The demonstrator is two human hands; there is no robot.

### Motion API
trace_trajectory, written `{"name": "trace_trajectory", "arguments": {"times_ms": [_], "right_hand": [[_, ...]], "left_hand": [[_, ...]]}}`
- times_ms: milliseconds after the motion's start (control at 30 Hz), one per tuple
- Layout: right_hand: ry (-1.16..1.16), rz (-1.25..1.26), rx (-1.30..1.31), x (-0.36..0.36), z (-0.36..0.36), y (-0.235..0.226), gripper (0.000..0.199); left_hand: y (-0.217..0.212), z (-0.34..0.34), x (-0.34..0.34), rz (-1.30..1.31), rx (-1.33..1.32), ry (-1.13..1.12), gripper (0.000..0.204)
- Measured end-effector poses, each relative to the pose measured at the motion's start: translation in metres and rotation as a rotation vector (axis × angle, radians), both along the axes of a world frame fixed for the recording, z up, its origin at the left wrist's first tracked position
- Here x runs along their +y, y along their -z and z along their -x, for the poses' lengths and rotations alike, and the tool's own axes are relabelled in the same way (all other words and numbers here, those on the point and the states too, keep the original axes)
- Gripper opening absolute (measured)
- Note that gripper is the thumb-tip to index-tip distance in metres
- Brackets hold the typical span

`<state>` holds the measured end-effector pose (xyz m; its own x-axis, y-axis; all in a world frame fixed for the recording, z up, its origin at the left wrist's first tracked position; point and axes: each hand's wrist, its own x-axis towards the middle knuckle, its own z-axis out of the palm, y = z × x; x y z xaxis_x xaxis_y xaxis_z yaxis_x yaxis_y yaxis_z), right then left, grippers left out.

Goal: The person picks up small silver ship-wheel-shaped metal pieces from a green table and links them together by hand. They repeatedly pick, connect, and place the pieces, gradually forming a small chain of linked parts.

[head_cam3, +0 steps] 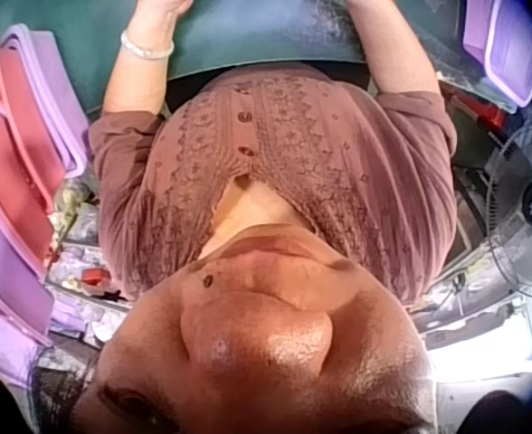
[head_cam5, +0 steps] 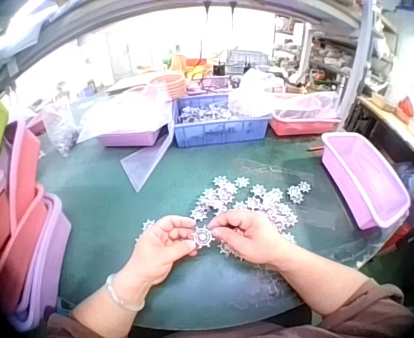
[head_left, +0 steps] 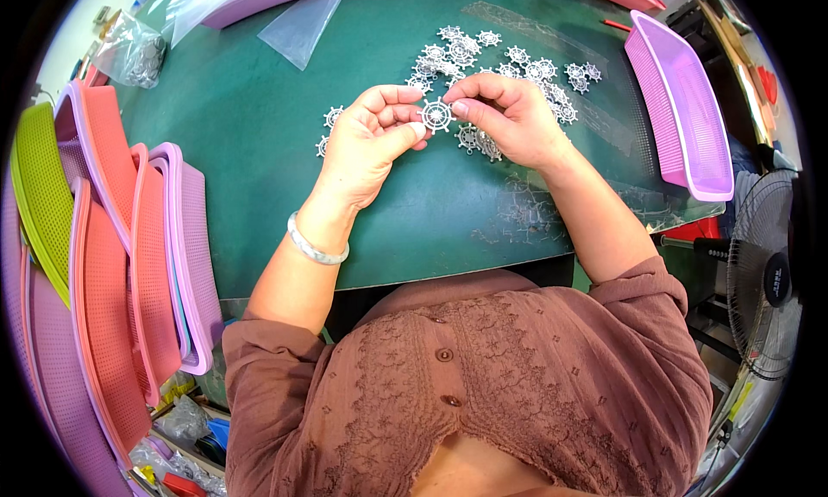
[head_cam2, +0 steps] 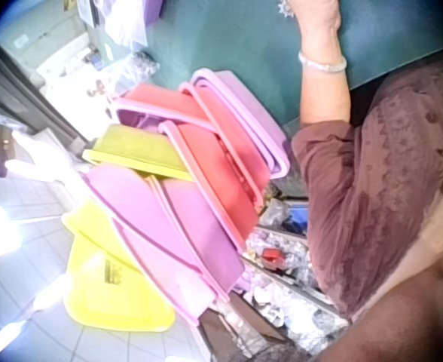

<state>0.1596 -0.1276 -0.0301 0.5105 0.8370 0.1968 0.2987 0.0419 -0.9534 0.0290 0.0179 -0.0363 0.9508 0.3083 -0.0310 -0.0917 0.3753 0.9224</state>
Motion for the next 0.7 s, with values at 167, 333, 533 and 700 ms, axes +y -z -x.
{"name": "trace_trajectory", "arguments": {"times_ms": [167, 333, 533, 700], "right_hand": [[0.007, 0.001, -0.017, -0.001, 0.000, 0.000, 0.014], [-0.004, -0.006, -0.004, -0.001, 0.001, -0.002, 0.013], [-0.017, 0.009, -0.035, -0.002, -0.001, -0.003, 0.014], [-0.016, 0.081, -0.203, -0.005, -0.008, -0.012, 0.017]], "left_hand": [[-0.001, 0.000, -0.001, -0.006, 0.013, -0.002, 0.032], [0.000, -0.001, -0.001, -0.010, -0.006, 0.001, 0.032], [0.001, -0.001, -0.001, -0.022, -0.019, 0.007, 0.035], [-0.001, 0.000, 0.000, -0.111, 0.014, -0.031, 0.028]]}}
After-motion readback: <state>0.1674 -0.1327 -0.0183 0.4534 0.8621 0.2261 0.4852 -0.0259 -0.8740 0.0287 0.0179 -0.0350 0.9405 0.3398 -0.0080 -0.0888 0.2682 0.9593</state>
